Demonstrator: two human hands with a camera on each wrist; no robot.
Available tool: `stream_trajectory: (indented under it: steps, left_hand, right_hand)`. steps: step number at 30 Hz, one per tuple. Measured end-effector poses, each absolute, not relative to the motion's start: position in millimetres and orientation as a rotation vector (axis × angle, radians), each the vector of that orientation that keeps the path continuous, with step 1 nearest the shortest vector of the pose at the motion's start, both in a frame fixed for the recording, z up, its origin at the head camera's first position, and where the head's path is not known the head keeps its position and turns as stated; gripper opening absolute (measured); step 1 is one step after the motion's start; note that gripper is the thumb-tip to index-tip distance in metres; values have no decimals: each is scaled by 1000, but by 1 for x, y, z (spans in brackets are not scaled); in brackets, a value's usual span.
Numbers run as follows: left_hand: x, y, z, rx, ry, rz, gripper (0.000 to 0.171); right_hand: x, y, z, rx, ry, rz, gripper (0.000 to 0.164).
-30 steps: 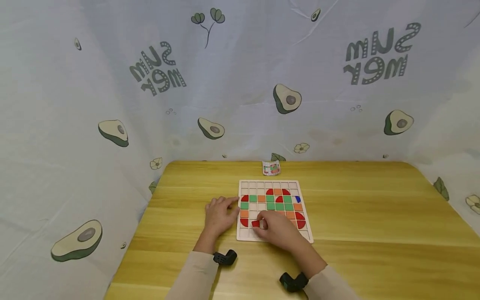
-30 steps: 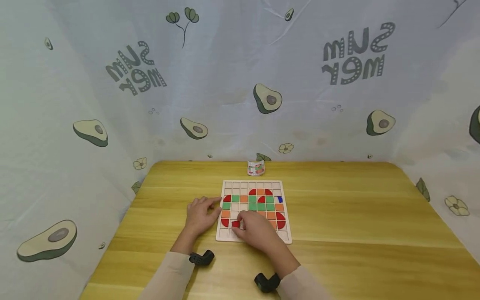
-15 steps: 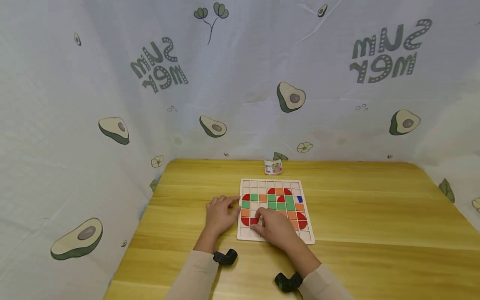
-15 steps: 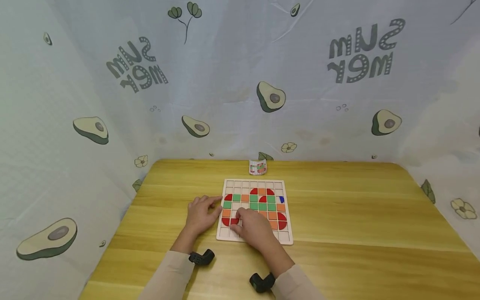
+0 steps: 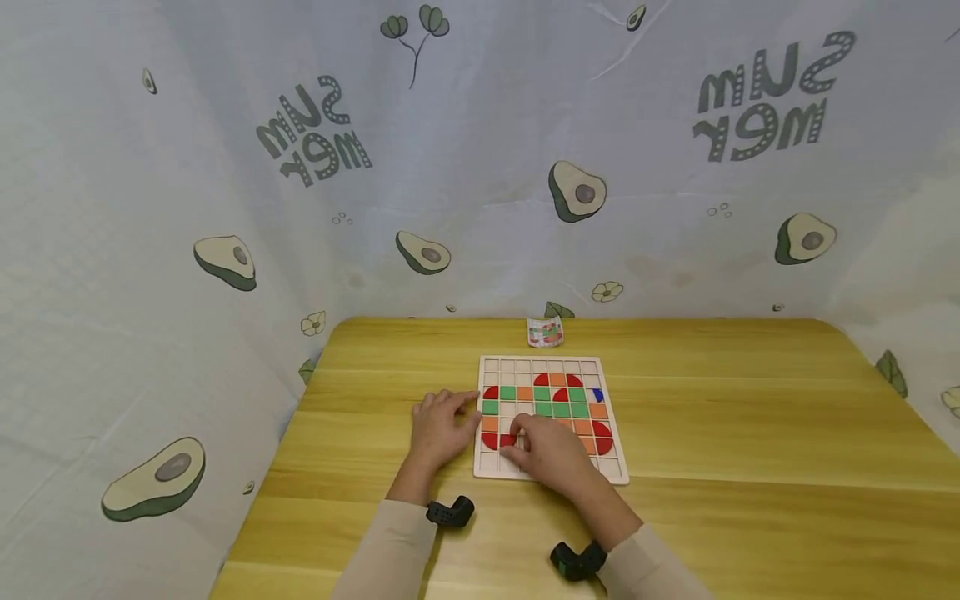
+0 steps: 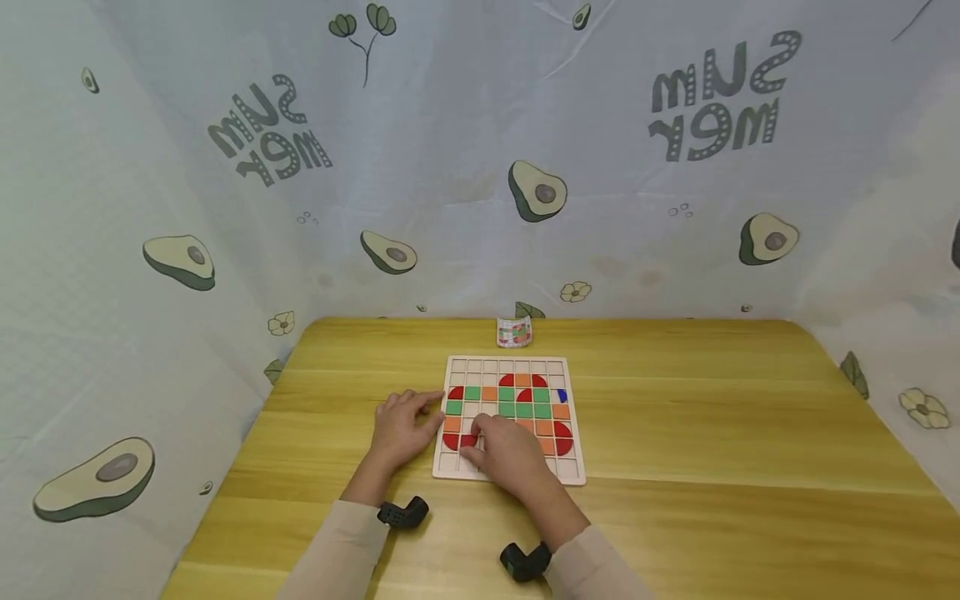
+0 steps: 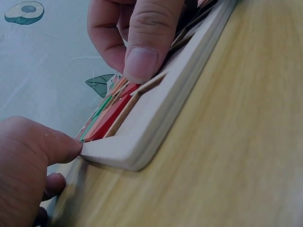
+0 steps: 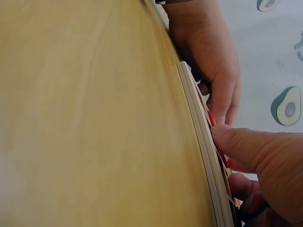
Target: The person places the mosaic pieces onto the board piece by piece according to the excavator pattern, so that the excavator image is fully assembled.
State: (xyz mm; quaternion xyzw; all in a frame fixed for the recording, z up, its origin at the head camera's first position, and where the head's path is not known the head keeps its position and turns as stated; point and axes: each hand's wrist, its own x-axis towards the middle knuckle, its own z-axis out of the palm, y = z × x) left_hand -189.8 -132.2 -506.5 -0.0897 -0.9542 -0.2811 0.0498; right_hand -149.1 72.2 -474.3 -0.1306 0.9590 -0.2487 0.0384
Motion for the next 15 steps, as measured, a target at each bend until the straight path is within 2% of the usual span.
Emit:
stream_trajectory:
  steps: [9,15]
  left_hand:
    - [-192,-134,-503,-284,-2907,-863,39]
    - [-195,-137,-505,-294,-2885,-890,37]
  right_hand:
    - [-151,79,-469,-329,2867,-937,27]
    - [-150,117,-456,-230,2901,-1006,32]
